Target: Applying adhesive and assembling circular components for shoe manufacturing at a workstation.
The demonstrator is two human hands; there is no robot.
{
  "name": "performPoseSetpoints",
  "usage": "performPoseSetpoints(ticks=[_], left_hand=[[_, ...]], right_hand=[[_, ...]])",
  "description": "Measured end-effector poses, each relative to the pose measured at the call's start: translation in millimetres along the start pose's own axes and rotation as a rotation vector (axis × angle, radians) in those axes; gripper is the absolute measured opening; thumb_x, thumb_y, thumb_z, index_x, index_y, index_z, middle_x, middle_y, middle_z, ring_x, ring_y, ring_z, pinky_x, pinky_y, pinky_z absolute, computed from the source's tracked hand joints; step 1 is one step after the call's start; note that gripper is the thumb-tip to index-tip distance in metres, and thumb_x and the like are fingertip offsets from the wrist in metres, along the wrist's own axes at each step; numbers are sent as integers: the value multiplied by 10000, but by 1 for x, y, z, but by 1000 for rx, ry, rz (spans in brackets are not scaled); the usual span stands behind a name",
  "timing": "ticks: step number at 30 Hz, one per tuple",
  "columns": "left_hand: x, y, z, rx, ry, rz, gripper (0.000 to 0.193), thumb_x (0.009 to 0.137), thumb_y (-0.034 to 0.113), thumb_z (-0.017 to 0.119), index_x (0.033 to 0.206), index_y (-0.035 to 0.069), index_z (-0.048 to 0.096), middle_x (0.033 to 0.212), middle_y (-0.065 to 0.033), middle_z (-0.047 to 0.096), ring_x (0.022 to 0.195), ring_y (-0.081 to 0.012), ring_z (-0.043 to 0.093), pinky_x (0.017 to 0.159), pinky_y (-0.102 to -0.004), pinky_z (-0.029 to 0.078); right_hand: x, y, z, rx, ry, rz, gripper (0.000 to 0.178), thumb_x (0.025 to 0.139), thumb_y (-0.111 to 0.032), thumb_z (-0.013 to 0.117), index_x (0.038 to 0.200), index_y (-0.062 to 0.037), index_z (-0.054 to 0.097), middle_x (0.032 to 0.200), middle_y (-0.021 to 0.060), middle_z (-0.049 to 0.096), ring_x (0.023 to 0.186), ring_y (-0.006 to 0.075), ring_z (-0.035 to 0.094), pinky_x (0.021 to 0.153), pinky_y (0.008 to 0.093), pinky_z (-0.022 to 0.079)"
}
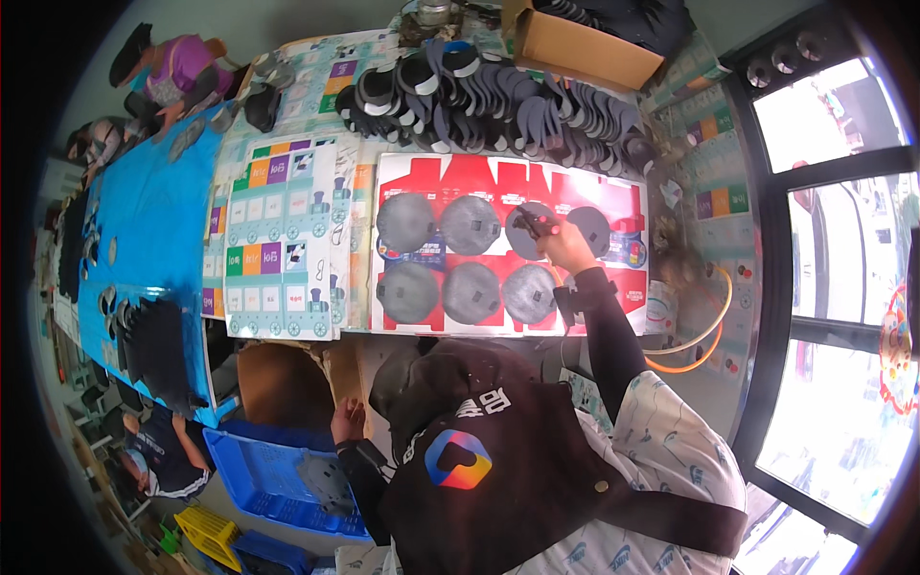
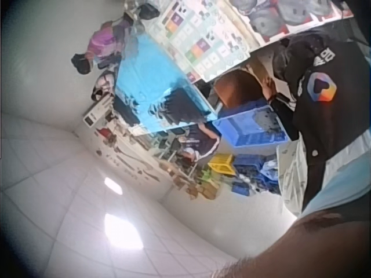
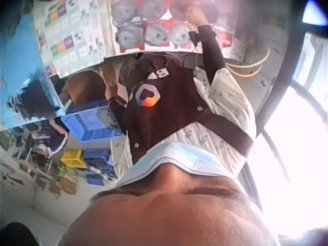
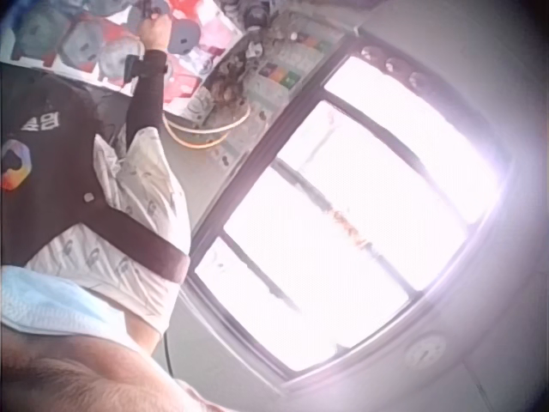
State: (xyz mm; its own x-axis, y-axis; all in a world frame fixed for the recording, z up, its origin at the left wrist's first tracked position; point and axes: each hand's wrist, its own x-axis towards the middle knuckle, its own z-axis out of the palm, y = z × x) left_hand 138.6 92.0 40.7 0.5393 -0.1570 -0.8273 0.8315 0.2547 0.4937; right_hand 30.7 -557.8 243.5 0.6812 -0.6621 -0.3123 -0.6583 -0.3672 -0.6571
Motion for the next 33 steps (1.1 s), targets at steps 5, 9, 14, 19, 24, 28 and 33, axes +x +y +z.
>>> performPoseSetpoints(ticks=[5, 9, 14, 19, 24, 28, 33], left_hand=[[11, -8, -3, 25, 88, -20, 170, 988, 261, 620, 1043, 100, 614, 1008, -54, 663, 983, -251, 659, 799, -356, 521], [40, -8, -15, 222, -71, 28, 265, 979, 201, 615, 1188, 41, 581, 1072, -81, 651, 1026, -271, 653, 870, -371, 531], [58, -16, -11, 390, -285, 157, 290, 1018, 265, 566, 1241, 82, 597, 1104, -84, 655, 1031, -271, 642, 843, -394, 528], [56, -7, 6, 127, -327, -34, 330, 1018, 199, 487, 1309, 51, 535, 1183, -130, 620, 1116, -317, 597, 931, -418, 505], [45, -26, 7, 87, -150, -52, 378, 1009, 163, 471, 1364, 38, 502, 1278, -159, 595, 1187, -318, 572, 987, -414, 496], [36, -42, 0, 284, -161, 211, 250, 968, 226, 635, 1147, 52, 629, 995, -83, 650, 987, -279, 658, 871, -408, 535], [23, -41, 21, 1143, -182, 547, 255, 966, 203, 634, 1142, 20, 621, 1017, -93, 631, 986, -279, 652, 914, -404, 527]], right_hand=[[-12, 53, -34, 126, 92, 165, 333, 770, -142, 656, 1057, 21, 696, 878, 291, 691, 906, 443, 692, 792, 465, 548], [-8, 97, -18, 87, 188, 153, 273, 828, -159, 624, 1031, 8, 700, 883, 287, 689, 911, 451, 682, 812, 479, 541], [6, 128, -2, -108, 36, -157, 248, 892, -200, 597, 981, 4, 707, 864, 269, 683, 870, 476, 659, 782, 507, 527], [-5, 108, -13, 43, 272, -87, 251, 865, -178, 596, 995, 7, 706, 874, 293, 671, 856, 483, 655, 750, 527, 528], [0, 98, -23, -225, -107, -203, 297, 858, -177, 549, 1040, -13, 717, 888, 311, 664, 881, 485, 653, 811, 550, 521], [0, 97, -31, -33, 98, -104, 325, 863, -165, 504, 1044, -8, 723, 901, 315, 662, 920, 482, 649, 853, 554, 508], [-7, 117, -45, -9, 297, -61, 230, 863, -216, 690, 990, -26, 713, 926, 249, 698, 914, 450, 667, 789, 500, 531]])
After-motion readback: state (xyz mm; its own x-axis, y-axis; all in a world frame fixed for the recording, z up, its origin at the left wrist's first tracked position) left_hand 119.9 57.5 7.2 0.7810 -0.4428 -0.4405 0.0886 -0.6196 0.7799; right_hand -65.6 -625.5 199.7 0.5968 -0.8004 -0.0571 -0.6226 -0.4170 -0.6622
